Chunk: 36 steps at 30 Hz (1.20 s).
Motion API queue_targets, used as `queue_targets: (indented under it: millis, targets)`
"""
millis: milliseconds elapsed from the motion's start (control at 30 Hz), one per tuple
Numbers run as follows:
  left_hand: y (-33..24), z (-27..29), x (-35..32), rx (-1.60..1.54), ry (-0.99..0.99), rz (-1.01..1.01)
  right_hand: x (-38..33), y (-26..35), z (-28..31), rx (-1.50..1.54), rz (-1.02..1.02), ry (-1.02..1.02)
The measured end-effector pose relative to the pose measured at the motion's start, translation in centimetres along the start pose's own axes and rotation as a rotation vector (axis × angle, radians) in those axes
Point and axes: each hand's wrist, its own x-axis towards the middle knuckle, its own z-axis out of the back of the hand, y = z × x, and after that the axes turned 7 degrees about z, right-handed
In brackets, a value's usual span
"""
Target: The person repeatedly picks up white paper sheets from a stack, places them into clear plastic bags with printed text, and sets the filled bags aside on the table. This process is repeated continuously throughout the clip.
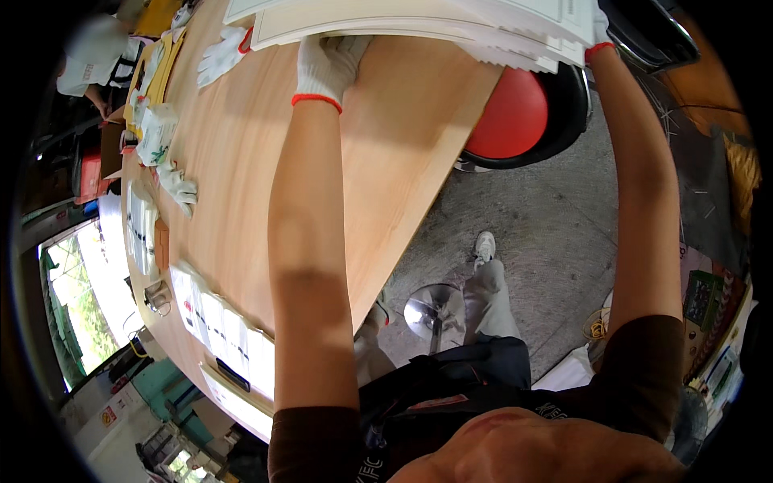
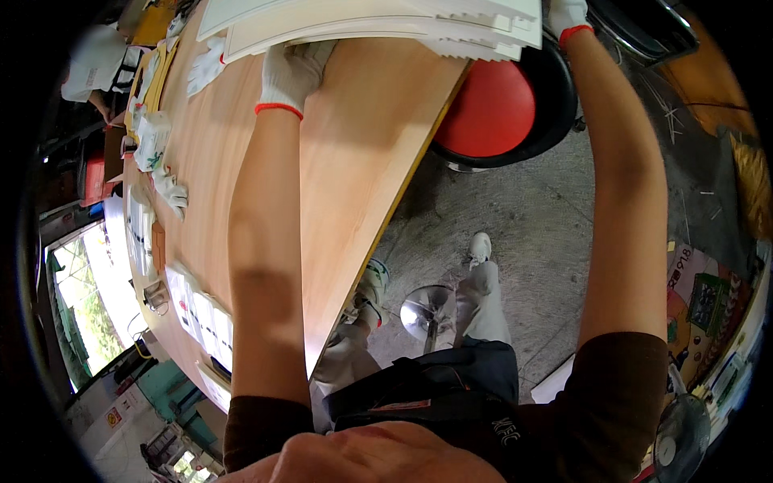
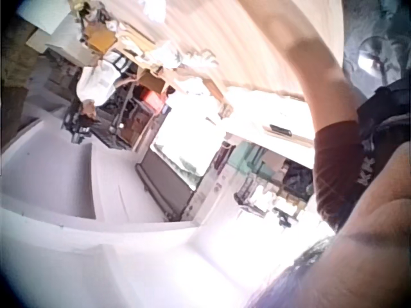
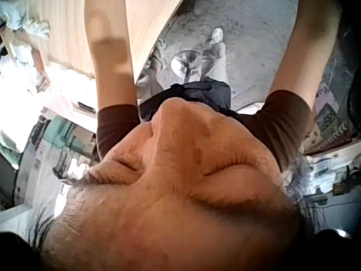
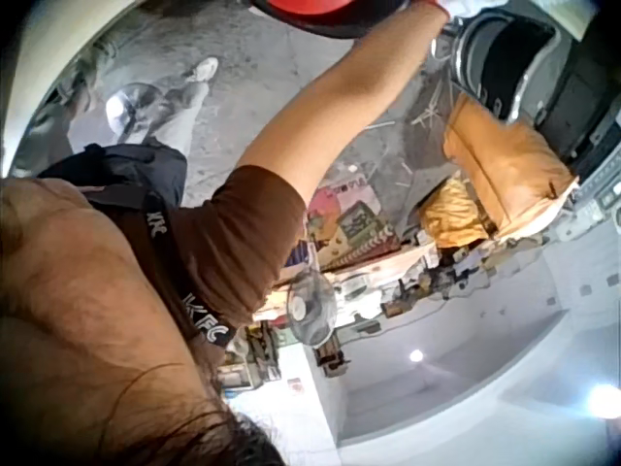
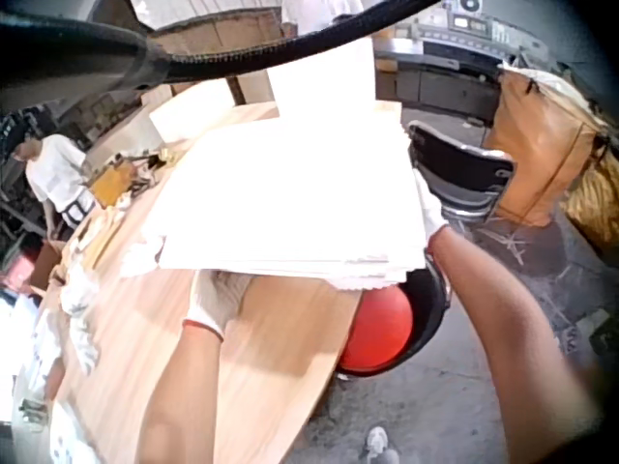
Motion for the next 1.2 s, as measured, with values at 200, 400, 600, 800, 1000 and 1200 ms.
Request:
queue_targets:
  millis: [200, 400, 600, 800, 1000, 1200]
  targets:
    - [-0.8, 4.3, 5.3, -0.071, 0.109, 0.036, 0.4, -2.1, 0.8, -0.204, -0.094, 0.005]
    - [-1.4, 4.1, 4.1, -0.120, 0.040, -0.005, -1.3, -2.8, 1.1, -0.503, -0.121, -0.002]
    - [-2.5, 6.9, -3.0, -0.153, -0.166, -0.017, -9.0, -3.2, -0.3, -0.120, -0.225, -0.254]
    - [-4.0, 14.1, -11.2, -0.104, -0.142, 0.074, -21.6, -3.0, -2.8, -0.118, -0.245, -0.191]
    - [-4.2, 26.0, -18.5, 0.392, -0.180, -0.114, -32.2, -5.7, -4.2, -0.417, -0.164, -0.073]
    - [-4.9, 30.1, -23.9, 0.239, -0.297, -0.229, -40.6, -3.9, -8.9, -0.426, -0.150, -0.071]
